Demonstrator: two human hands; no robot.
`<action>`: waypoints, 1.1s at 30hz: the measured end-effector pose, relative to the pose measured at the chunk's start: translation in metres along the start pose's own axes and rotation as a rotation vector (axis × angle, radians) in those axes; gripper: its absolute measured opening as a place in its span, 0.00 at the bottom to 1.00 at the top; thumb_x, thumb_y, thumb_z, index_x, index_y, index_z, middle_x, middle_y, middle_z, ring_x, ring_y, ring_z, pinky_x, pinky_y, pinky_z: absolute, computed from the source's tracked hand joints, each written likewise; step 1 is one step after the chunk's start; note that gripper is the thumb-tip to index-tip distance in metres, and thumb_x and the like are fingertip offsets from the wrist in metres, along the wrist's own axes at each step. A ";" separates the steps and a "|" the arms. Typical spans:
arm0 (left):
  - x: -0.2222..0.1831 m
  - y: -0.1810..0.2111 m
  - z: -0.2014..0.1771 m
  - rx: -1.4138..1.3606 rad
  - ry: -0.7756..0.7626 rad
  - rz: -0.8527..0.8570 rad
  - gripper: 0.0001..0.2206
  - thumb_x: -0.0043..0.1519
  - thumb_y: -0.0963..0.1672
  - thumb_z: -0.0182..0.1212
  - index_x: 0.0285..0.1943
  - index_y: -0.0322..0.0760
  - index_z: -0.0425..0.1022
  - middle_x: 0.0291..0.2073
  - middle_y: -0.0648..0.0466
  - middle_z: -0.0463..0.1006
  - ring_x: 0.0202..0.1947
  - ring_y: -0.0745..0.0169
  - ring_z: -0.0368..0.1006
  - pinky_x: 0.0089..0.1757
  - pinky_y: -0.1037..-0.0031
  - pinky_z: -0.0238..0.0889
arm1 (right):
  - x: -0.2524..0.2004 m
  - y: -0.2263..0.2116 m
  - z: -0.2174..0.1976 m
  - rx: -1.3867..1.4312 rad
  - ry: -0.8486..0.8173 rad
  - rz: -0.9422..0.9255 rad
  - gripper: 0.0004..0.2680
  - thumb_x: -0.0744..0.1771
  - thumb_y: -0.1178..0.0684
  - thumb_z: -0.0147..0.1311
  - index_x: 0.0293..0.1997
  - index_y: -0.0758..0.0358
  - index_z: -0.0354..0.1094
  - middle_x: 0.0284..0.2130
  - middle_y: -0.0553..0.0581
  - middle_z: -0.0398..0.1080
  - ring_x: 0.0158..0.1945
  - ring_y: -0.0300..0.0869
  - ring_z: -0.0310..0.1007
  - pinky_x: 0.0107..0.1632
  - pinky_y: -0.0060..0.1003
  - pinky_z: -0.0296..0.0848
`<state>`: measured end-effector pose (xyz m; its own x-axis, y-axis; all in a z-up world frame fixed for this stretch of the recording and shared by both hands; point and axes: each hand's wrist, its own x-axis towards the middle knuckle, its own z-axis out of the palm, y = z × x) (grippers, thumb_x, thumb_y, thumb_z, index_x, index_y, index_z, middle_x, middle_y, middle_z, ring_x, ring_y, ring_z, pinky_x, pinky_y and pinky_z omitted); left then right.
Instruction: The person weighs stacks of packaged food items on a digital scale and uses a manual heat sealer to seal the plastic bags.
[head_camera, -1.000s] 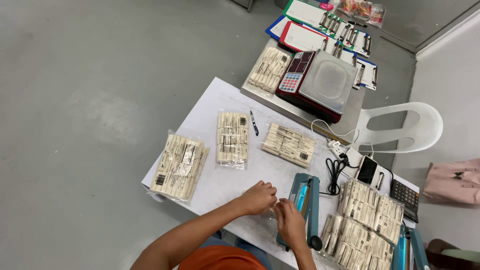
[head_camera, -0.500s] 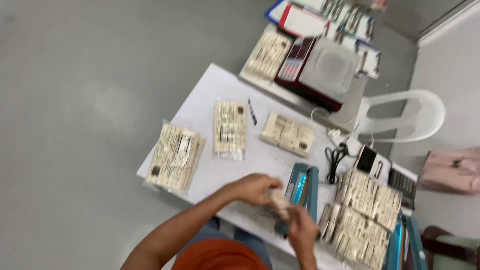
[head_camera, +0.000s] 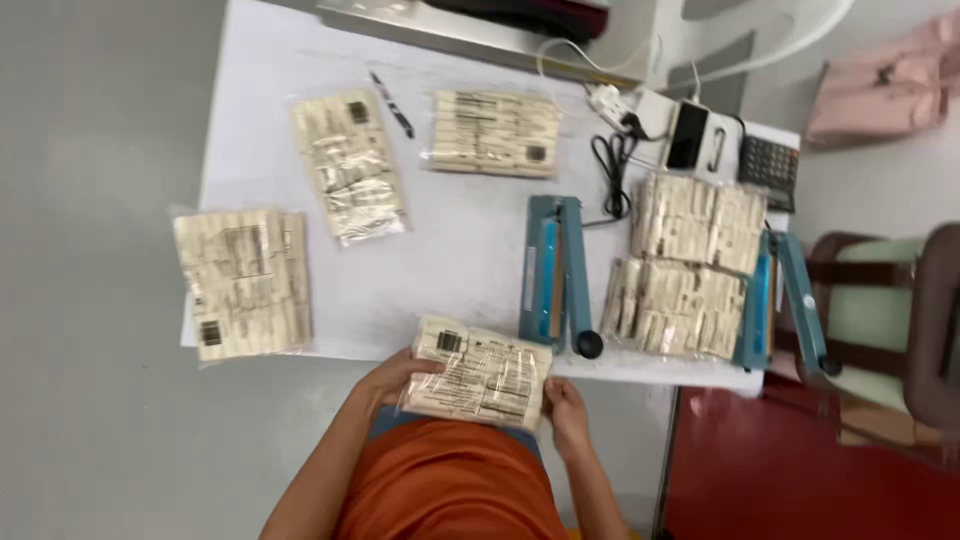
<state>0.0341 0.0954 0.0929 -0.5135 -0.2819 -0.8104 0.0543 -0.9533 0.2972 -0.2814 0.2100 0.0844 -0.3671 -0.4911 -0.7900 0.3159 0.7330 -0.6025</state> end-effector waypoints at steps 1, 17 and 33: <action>0.007 -0.002 0.001 -0.015 -0.044 0.005 0.32 0.52 0.41 0.69 0.69 0.41 0.68 0.61 0.48 0.75 0.64 0.50 0.69 0.60 0.60 0.63 | -0.003 -0.013 -0.008 -0.172 -0.092 -0.029 0.13 0.71 0.50 0.51 0.28 0.56 0.56 0.24 0.48 0.53 0.29 0.39 0.53 0.35 0.40 0.58; 0.135 0.054 -0.049 -0.378 0.187 0.139 0.28 0.47 0.43 0.68 0.60 0.41 0.77 0.50 0.42 0.81 0.47 0.41 0.81 0.48 0.50 0.73 | 0.124 -0.162 0.032 -0.565 -0.211 -0.305 0.09 0.66 0.50 0.60 0.47 0.60 0.79 0.32 0.58 0.77 0.36 0.47 0.74 0.45 0.41 0.72; 0.143 0.065 -0.059 -0.333 0.155 0.080 0.28 0.47 0.42 0.68 0.61 0.37 0.77 0.51 0.41 0.81 0.46 0.41 0.81 0.48 0.51 0.73 | 0.067 -0.082 0.026 -0.875 0.050 -0.573 0.22 0.73 0.43 0.49 0.16 0.61 0.62 0.12 0.58 0.64 0.22 0.38 0.65 0.29 0.34 0.66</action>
<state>0.0148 -0.0130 -0.0337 -0.3619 -0.3460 -0.8657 0.3775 -0.9034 0.2032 -0.3096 0.1048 0.0778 -0.3043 -0.8670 -0.3946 -0.6527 0.4915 -0.5765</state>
